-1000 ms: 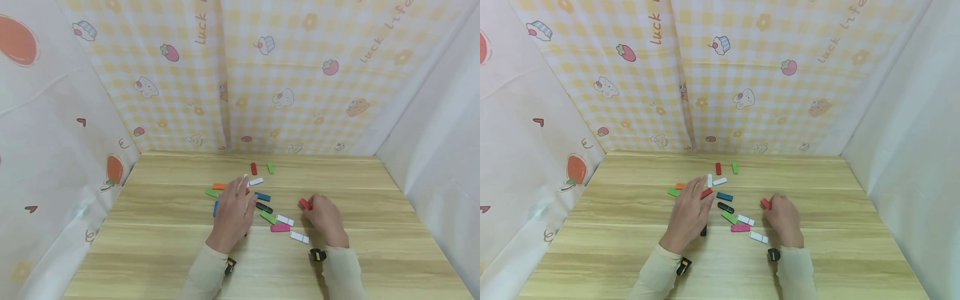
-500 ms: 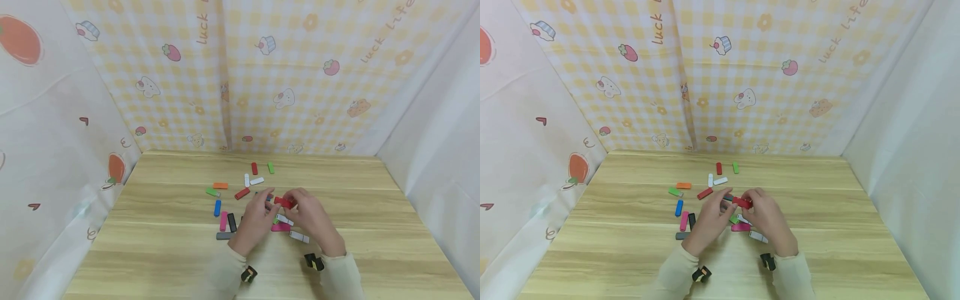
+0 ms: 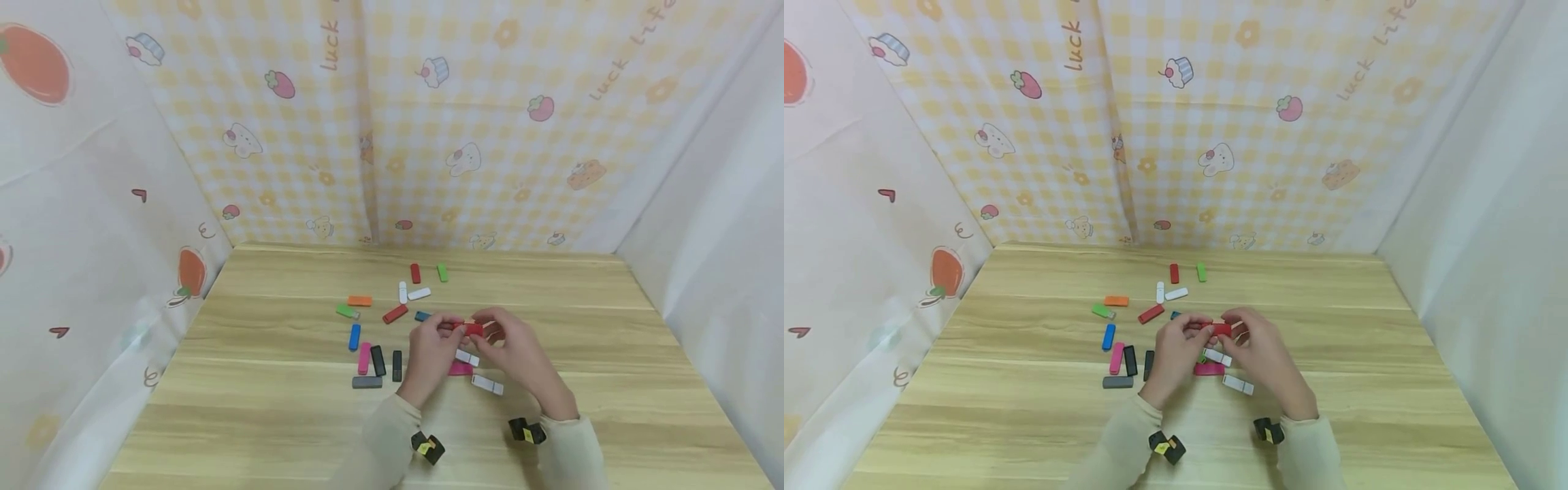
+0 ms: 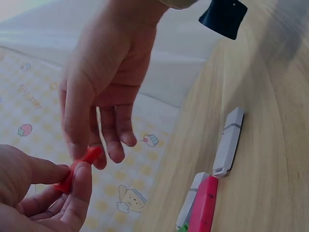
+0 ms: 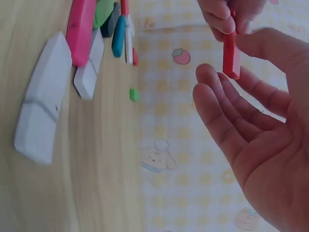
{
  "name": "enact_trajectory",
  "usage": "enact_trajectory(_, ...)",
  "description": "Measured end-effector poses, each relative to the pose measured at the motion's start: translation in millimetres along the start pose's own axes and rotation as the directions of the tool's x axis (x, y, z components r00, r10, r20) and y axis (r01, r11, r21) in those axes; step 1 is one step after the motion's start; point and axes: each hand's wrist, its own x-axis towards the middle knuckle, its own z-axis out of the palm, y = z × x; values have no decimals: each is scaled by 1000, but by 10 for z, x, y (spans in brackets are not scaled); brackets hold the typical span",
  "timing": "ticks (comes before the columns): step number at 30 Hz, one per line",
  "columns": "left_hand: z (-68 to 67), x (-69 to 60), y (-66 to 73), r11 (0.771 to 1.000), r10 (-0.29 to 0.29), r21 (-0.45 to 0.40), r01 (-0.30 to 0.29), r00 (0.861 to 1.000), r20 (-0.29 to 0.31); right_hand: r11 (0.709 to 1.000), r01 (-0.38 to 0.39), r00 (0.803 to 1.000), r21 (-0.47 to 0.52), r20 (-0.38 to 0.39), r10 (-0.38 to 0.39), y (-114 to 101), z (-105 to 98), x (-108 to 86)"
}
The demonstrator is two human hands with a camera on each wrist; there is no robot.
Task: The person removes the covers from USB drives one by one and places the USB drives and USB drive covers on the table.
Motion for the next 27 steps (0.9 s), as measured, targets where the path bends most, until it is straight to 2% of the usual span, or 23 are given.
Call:
enact_trajectory(4, -28, 16, -15, 999, -26, -36, 26, 1000, -1, 985, -78, 997, 155, 34, 73, 34, -21, -12)
enact_trajectory(7, -43, 14, -36, 998, -41, -56, 42, 999, 12, 957, -138, 989, 255, 79, 121, 32, -26, -10)
enact_trajectory(11, -45, 2, -79, 994, -67, -81, 68, 998, 18, 917, -209, 977, 339, 111, 181, 35, 6, -3)
enact_trajectory(19, -62, -2, -84, 991, -74, -109, 75, 997, 16, 875, -252, 968, 413, 123, 221, 62, 42, 6)
enact_trajectory(27, -110, 13, -86, 984, -65, -162, 69, 997, 28, 871, -254, 967, 421, 134, 218, 57, 29, 25)
